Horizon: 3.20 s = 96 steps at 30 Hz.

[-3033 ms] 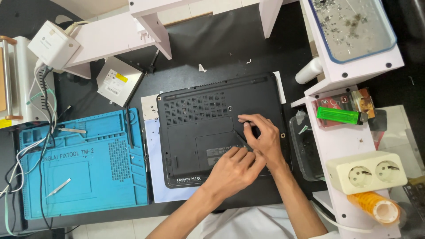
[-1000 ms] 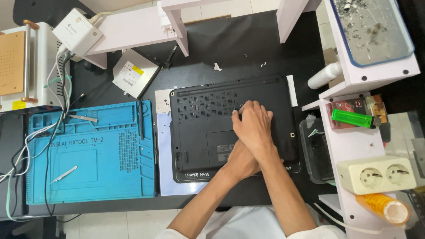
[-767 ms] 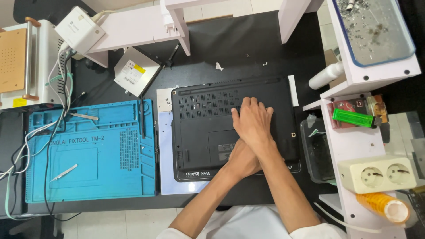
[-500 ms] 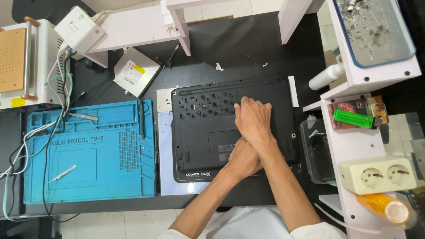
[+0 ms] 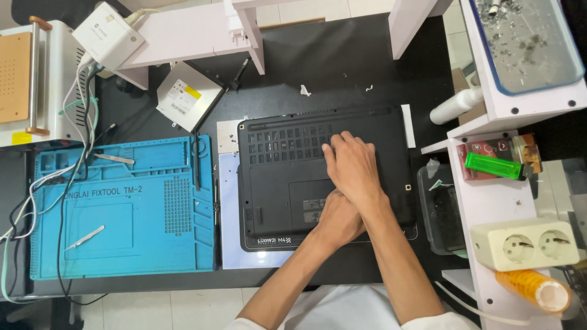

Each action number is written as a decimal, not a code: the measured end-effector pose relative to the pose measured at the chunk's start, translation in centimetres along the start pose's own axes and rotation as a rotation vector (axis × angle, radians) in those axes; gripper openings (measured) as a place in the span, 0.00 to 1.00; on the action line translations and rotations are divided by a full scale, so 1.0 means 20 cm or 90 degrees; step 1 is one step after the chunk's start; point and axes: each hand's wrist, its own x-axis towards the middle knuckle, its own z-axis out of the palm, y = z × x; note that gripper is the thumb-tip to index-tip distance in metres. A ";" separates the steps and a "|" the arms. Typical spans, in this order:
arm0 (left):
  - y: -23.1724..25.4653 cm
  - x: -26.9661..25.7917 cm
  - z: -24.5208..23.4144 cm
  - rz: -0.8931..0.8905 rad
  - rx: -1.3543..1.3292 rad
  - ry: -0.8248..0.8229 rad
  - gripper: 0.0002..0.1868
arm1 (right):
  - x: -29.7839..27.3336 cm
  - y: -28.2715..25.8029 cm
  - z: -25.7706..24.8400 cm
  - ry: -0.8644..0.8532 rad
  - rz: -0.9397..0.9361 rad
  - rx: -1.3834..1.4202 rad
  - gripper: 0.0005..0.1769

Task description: The person removes the back cover of a laptop to access the internal components. They then remove the battery and reinsert it into the laptop. Finally, the person closes the laptop lid and presses the power button.

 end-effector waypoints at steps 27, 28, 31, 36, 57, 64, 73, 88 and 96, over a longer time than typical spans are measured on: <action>0.16 -0.04 -0.43 -0.039 0.184 -0.184 0.27 | 0.01 0.15 -0.23 -0.335 0.037 0.223 0.28; 0.16 -0.06 -0.42 -0.039 0.186 -0.185 0.27 | 0.00 0.15 -0.23 -0.334 0.036 0.225 0.28; 0.15 -0.11 -0.37 0.001 0.187 -0.145 0.24 | -0.02 0.15 -0.22 -0.302 -0.006 0.216 0.30; 0.15 -0.18 -0.32 0.048 0.200 -0.077 0.23 | -0.04 0.16 -0.22 -0.265 -0.022 0.250 0.28; 0.11 -0.43 -0.49 0.121 0.231 0.267 0.14 | -0.12 0.18 -0.17 -0.151 0.002 0.257 0.29; 0.17 -0.36 -0.54 0.160 0.335 0.213 0.13 | -0.13 0.18 -0.17 -0.149 0.003 0.258 0.29; 0.09 -0.37 -0.53 0.204 0.420 0.024 0.18 | -0.11 0.16 -0.19 -0.143 -0.004 0.298 0.31; 0.21 -0.44 -0.77 0.205 0.369 0.321 0.07 | -0.11 0.20 -0.18 -0.115 -0.032 0.315 0.30; -0.27 -0.71 -1.00 -0.145 0.570 0.454 0.17 | -0.13 0.23 -0.15 -0.151 0.018 0.380 0.30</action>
